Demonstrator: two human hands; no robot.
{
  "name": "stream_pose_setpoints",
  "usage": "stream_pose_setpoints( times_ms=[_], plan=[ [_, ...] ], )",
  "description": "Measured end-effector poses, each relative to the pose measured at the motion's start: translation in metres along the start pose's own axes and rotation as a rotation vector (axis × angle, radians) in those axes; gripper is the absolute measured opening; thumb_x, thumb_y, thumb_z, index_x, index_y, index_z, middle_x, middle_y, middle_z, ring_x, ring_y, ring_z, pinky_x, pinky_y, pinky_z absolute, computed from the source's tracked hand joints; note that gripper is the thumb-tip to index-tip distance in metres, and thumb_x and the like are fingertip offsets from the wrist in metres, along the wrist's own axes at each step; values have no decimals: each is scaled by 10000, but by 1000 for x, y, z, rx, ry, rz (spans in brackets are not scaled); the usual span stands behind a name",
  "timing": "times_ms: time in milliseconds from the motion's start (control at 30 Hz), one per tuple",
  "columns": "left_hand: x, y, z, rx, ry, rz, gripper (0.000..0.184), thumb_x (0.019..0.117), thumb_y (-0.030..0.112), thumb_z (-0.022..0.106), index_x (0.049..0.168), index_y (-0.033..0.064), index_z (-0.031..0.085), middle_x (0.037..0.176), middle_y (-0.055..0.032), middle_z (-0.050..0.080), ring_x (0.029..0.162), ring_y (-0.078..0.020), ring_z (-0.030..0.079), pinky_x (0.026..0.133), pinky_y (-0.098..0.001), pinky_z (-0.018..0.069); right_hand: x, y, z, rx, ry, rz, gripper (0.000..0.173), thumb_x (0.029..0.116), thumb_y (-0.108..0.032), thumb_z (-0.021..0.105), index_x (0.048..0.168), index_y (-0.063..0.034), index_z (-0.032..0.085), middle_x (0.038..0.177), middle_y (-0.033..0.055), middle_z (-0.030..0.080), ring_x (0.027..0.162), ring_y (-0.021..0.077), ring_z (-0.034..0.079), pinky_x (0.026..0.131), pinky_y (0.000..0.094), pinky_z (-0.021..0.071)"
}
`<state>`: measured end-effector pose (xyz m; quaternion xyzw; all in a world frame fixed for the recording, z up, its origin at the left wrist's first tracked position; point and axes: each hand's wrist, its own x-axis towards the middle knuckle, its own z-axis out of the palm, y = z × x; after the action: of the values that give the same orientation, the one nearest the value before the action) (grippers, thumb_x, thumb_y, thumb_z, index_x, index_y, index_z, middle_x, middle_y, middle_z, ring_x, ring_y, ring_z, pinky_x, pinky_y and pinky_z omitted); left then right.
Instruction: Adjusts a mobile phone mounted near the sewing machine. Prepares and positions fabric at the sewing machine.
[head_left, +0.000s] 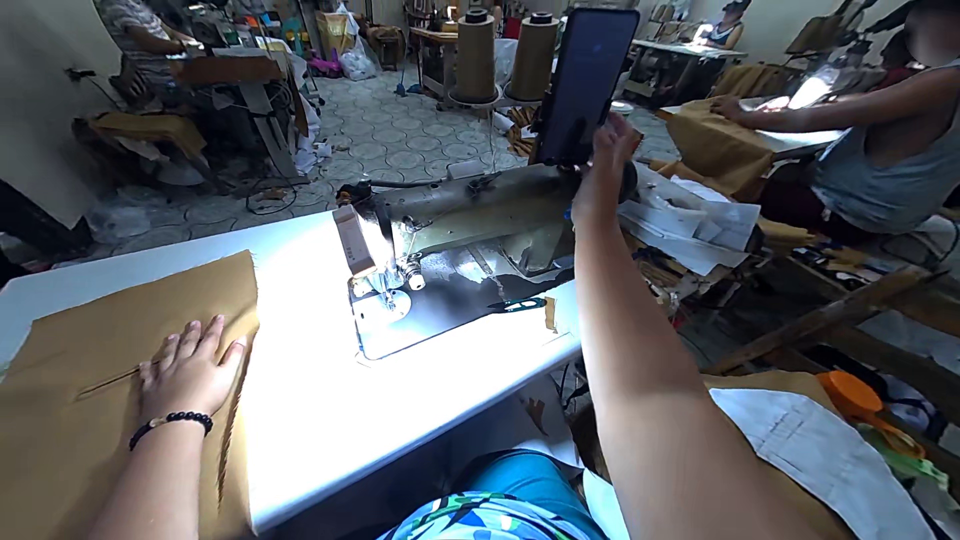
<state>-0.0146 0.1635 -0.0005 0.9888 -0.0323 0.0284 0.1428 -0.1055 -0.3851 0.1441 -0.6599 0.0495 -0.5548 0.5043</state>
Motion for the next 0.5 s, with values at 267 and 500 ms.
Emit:
stream_pose_setpoints(
  times_ms=[267, 500],
  plan=[
    [-22, 40, -3, 145, -154, -10, 657, 1077, 566, 341, 1653, 272, 225, 1728, -126, 115, 1578, -444, 41, 1168, -767, 11, -309, -81, 4, 130, -1636, 195, 239, 994, -124, 628, 1139, 26, 746, 1206, 171, 723, 1150, 267, 685, 1033, 461, 517],
    [-44, 104, 21, 216, -187, 20, 730, 1053, 495, 417, 1666, 200, 150, 1744, -15, -1, 1583, -419, -22, 1177, -752, 48, -373, -89, 85, -116, -2063, 247, 688, 1048, -337, 597, 1646, -278, 261, 1608, 276, 341, 1421, 448, 438, 1110, 648, 384]
  ],
)
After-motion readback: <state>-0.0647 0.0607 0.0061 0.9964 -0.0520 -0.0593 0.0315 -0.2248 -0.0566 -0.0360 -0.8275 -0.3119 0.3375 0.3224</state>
